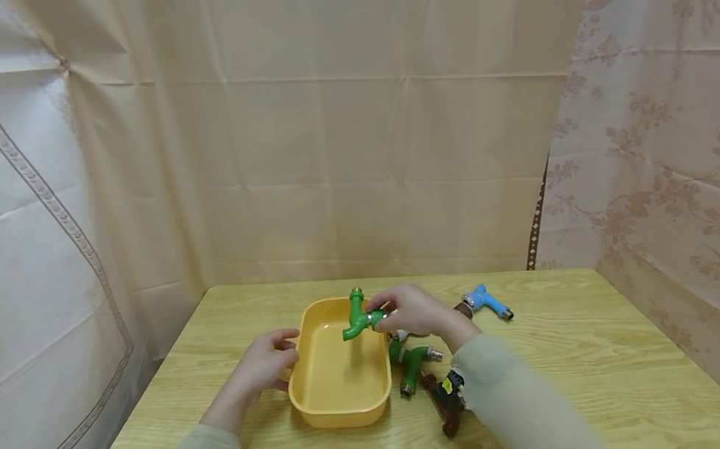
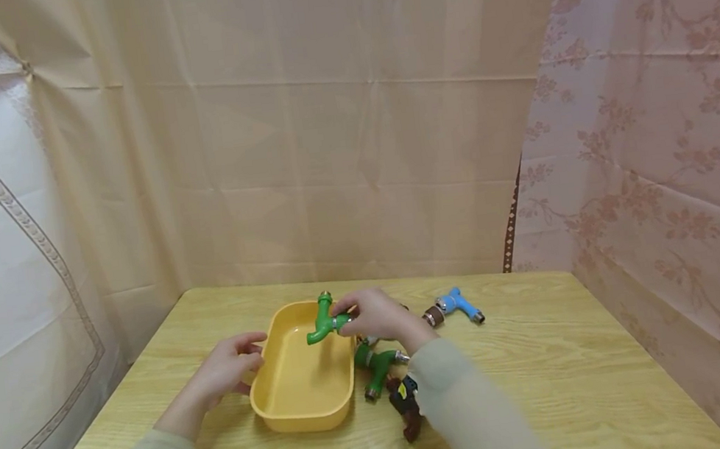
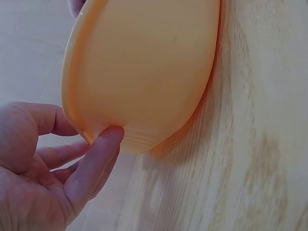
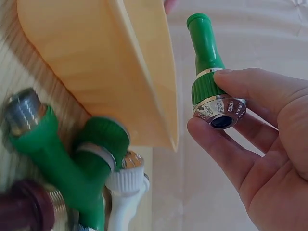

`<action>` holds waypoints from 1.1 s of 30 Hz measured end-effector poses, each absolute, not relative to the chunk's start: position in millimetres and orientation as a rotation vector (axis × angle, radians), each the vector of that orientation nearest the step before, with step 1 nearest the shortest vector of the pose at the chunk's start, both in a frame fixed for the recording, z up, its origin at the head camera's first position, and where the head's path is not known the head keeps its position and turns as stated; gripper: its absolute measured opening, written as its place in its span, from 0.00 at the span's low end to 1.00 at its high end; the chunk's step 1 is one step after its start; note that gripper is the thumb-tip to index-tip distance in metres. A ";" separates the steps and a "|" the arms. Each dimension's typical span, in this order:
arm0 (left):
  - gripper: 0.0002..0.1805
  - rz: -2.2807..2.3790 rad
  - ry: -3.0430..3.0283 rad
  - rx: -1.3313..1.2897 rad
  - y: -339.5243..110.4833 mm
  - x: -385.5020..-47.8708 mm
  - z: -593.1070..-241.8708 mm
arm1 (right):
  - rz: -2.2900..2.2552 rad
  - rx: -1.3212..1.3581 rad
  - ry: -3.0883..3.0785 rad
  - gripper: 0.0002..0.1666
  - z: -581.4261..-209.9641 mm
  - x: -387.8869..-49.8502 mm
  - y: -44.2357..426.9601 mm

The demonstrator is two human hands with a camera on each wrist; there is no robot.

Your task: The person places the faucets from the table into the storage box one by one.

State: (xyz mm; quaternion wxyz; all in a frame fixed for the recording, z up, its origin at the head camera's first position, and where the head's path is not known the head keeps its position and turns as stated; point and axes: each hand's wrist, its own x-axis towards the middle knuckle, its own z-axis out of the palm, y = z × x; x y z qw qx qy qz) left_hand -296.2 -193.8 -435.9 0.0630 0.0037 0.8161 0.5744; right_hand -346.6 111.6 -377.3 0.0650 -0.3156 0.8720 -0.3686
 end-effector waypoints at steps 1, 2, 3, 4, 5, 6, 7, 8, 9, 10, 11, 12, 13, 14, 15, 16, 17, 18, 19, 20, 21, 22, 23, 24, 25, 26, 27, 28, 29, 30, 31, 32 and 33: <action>0.31 1.729 2.471 0.018 -193.8 -296.4 -435.9 | -1.109 -0.946 2.628 0.18 -378.6 -347.1 108.9; 0.30 1.731 2.468 0.015 -193.8 -296.5 -435.7 | -1.103 -0.942 2.624 0.17 -379.7 -347.6 106.3; 0.30 1.729 2.466 0.015 -193.7 -296.4 -435.4 | -1.097 -0.939 2.620 0.17 -380.7 -348.0 103.9; 0.30 1.729 2.462 0.006 -193.4 -296.2 -434.9 | -1.093 -0.938 2.614 0.17 -381.8 -348.4 101.6; 0.30 1.724 2.462 0.005 -193.3 -296.3 -434.6 | -1.086 -0.931 2.611 0.17 -383.0 -348.8 99.4; 0.30 1.719 2.461 0.003 -193.1 -296.2 -434.3 | -1.083 -0.933 2.608 0.17 -384.1 -349.3 97.3; 0.30 1.711 2.463 0.003 -193.0 -296.1 -434.2 | -1.074 -0.934 2.609 0.18 -384.9 -349.8 95.3; 0.30 1.712 2.459 -0.008 -192.8 -296.0 -434.0 | -1.065 -0.935 2.610 0.18 -385.7 -350.2 93.4; 0.30 1.708 2.459 -0.007 -192.7 -295.8 -433.7 | -1.057 -0.936 2.611 0.18 -386.3 -350.5 91.5; 0.30 1.706 2.461 -0.006 -192.6 -295.7 -433.6 | -1.051 -0.936 2.611 0.18 -387.2 -351.0 89.7; 0.30 1.704 2.462 -0.004 -192.6 -295.5 -433.5 | -1.040 -0.930 2.613 0.18 -388.1 -351.5 87.8; 0.30 1.702 2.464 -0.006 -192.7 -295.4 -433.7 | -1.030 -0.930 2.617 0.18 -389.0 -352.2 86.0; 0.30 1.699 2.466 -0.006 -192.8 -295.2 -433.9 | -1.018 -0.926 2.621 0.18 -390.0 -353.1 84.1; 0.30 1.699 2.466 -0.006 -192.8 -295.0 -433.8 | -1.012 -0.928 2.621 0.18 -390.7 -353.4 82.2; 0.30 1.698 2.467 -0.006 -192.7 -294.8 -433.7 | -1.006 -0.925 2.619 0.18 -391.2 -353.9 80.5; 0.30 1.695 2.469 -0.007 -192.7 -294.7 -433.8 | -1.001 -0.917 2.616 0.18 -391.6 -354.2 78.8; 0.30 1.692 2.470 -0.009 -192.7 -294.5 -433.8 | -0.993 -0.912 2.614 0.18 -392.0 -354.6 77.0; 0.30 1.687 2.472 -0.010 -192.6 -294.6 -434.1 | -0.986 -0.909 2.612 0.17 -392.1 -354.7 75.4; 0.30 1.686 2.473 -0.010 -192.5 -294.7 -434.1 | -0.979 -0.905 2.609 0.17 -392.0 -354.6 73.8; 0.30 1.685 2.473 -0.010 -192.4 -294.8 -434.3 | -0.968 -0.906 2.608 0.16 -391.8 -354.4 72.5; 0.30 1.685 2.473 -0.009 -192.2 -295.0 -434.4 | -0.956 -0.902 2.610 0.16 -391.9 -354.6 71.2; 0.30 1.684 2.473 -0.009 -192.1 -295.4 -434.8 | -0.947 -0.900 2.611 0.16 -391.7 -354.5 69.9; 0.30 1.684 2.472 -0.008 -192.0 -295.9 -435.2 | -0.936 -0.901 2.612 0.15 -391.6 -354.5 68.8; 0.30 1.686 2.471 -0.009 -192.0 -296.3 -435.7 | -0.929 -0.899 2.613 0.15 -391.3 -354.2 67.6; 0.30 1.691 2.469 -0.008 -191.8 -296.6 -435.8 | -0.926 -0.899 2.612 0.15 -391.1 -354.0 66.5; 0.30 1.696 2.467 -0.008 -191.8 -297.1 -436.0 | -0.921 -0.898 2.614 0.15 -390.7 -353.7 65.3; 0.30 1.701 2.464 -0.008 -191.8 -297.5 -436.1 | -0.917 -0.898 2.616 0.15 -390.6 -353.6 64.1; 0.30 1.705 2.463 -0.008 -192.0 -298.0 -436.3 | -0.913 -0.901 2.617 0.15 -390.4 -353.6 62.9; 0.30 1.711 2.462 -0.008 -192.2 -298.4 -436.4 | -0.908 -0.904 2.619 0.15 -390.7 -353.8 61.9; 0.30 1.716 2.459 -0.006 -192.5 -298.4 -436.3 | -0.910 -0.905 2.614 0.15 -390.9 -353.9 60.7; 0.31 1.720 2.456 -0.002 -192.9 -298.5 -436.1 | -0.909 -0.908 2.612 0.15 -391.3 -354.1 59.7; 0.31 1.724 2.453 -0.003 -193.3 -298.5 -435.8 | -0.902 -0.910 2.612 0.15 -391.8 -354.2 58.8; 0.31 1.727 2.451 -0.002 -193.6 -298.4 -435.7 | -0.899 -0.909 2.609 0.15 -392.3 -354.2 58.2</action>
